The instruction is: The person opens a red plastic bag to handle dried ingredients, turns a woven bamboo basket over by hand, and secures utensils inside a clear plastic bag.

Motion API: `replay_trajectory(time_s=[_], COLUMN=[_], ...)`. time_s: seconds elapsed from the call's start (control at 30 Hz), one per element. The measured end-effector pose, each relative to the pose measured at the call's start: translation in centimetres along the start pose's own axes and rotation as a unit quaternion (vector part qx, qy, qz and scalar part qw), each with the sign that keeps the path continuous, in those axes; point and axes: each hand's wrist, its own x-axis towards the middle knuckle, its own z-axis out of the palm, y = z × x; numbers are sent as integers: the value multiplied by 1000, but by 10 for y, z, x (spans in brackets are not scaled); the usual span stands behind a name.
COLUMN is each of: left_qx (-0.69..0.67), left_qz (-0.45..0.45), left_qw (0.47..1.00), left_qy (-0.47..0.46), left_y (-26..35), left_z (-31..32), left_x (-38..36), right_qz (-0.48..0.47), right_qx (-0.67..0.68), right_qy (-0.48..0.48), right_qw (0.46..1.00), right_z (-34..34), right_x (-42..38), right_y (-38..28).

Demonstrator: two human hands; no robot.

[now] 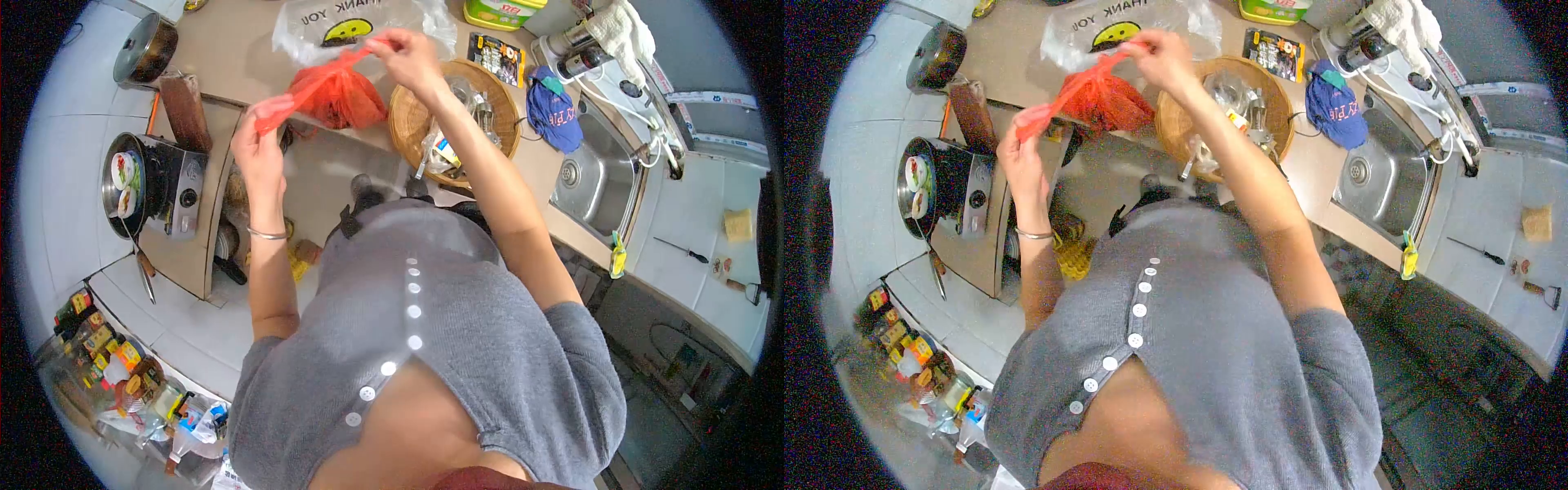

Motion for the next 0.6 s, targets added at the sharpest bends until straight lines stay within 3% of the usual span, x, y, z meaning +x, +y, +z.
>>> replay_trajectory(time_s=[0.03,0.1,0.27,0.3,0.37,0.4,0.43,0.47,0.5,0.6], left_qx=[-1,-124,-198,-146,-39,-40,107,251,250,322], left_qz=[3,-177,-208,-177,-126,-125,-61,5,5,60], left_qw=[1000,976,955,968,981,981,980,952,953,920], left_qy=[2,28,-78,-100,-143,-140,-158,-174,-173,-217], left_y=[-6,-17,-66,-68,-86,-97,-108,-112,-116,-129], left_z=[-1,-1,-5,-5,-9,-13,-17,-17,-15,-3], left_x=[-4,-10,-12,-11,-10,-9,-7,-2,5,31], right_qz=[65,71,81,79,43,40,13,-15,-97,-128], right_qx=[-35,-25,64,63,-32,-33,-221,-400,-381,-393], right_qy=[15,4,-100,-101,16,14,-27,-65,-52,-78], right_qw=[997,997,990,990,998,999,975,914,918,907], right_z=[-8,-15,-24,-22,-19,-22,-27,-29,-23,-1], right_x=[0,4,-3,-6,-12,-15,-20,-23,-24,-26], right_y=[1,16,30,43,68,57,46,37,55,51])
